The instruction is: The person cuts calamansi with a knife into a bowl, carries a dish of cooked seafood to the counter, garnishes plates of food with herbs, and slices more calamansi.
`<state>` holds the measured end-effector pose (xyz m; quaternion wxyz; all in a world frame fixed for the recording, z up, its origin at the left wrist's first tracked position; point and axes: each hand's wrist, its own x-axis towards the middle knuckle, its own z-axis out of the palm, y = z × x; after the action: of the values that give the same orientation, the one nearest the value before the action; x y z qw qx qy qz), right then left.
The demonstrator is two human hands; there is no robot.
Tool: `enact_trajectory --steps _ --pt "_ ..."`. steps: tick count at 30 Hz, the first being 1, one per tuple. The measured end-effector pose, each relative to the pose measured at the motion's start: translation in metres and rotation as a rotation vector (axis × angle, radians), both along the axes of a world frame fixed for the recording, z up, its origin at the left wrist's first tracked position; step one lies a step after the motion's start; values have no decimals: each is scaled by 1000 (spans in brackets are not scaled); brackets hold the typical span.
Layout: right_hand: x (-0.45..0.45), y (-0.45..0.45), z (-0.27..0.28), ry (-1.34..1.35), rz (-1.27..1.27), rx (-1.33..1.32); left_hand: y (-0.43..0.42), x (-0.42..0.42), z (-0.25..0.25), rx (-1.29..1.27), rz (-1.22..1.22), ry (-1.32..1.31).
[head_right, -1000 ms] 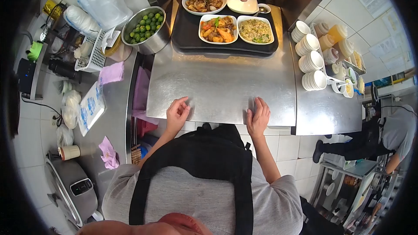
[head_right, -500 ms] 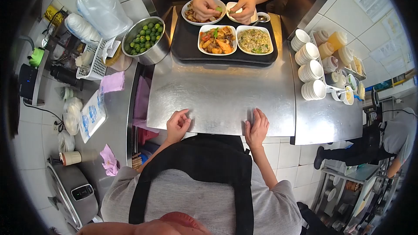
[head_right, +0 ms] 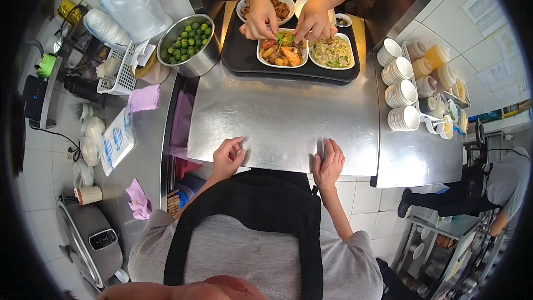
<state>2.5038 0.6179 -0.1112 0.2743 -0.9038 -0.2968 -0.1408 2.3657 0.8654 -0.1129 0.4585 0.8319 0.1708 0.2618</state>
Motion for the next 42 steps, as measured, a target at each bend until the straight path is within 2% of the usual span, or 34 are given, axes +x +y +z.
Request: enact_trajectory --steps 16,17,18,22,24,29,35,42 --pt "0 0 -2 -18 -12 28 1 0 -4 -7 -5 20" --pt "-1 0 -1 -12 -10 26 4 0 -10 -134 7 -15" --pt "-1 0 -1 -7 -8 25 6 3 -8 -259 17 -51" --pt "-1 -1 0 -1 1 11 22 27 19 -297 62 -140" --pt "-1 0 -1 -23 4 24 29 44 38 -231 39 -201" --pt "-1 -3 -5 -52 -14 38 15 66 41 -283 -5 -262" --pt "-1 -3 -5 -70 -27 56 -24 60 22 -360 -231 -131" --pt "-1 -4 -6 -88 -18 38 -45 49 28 -274 -474 -21"
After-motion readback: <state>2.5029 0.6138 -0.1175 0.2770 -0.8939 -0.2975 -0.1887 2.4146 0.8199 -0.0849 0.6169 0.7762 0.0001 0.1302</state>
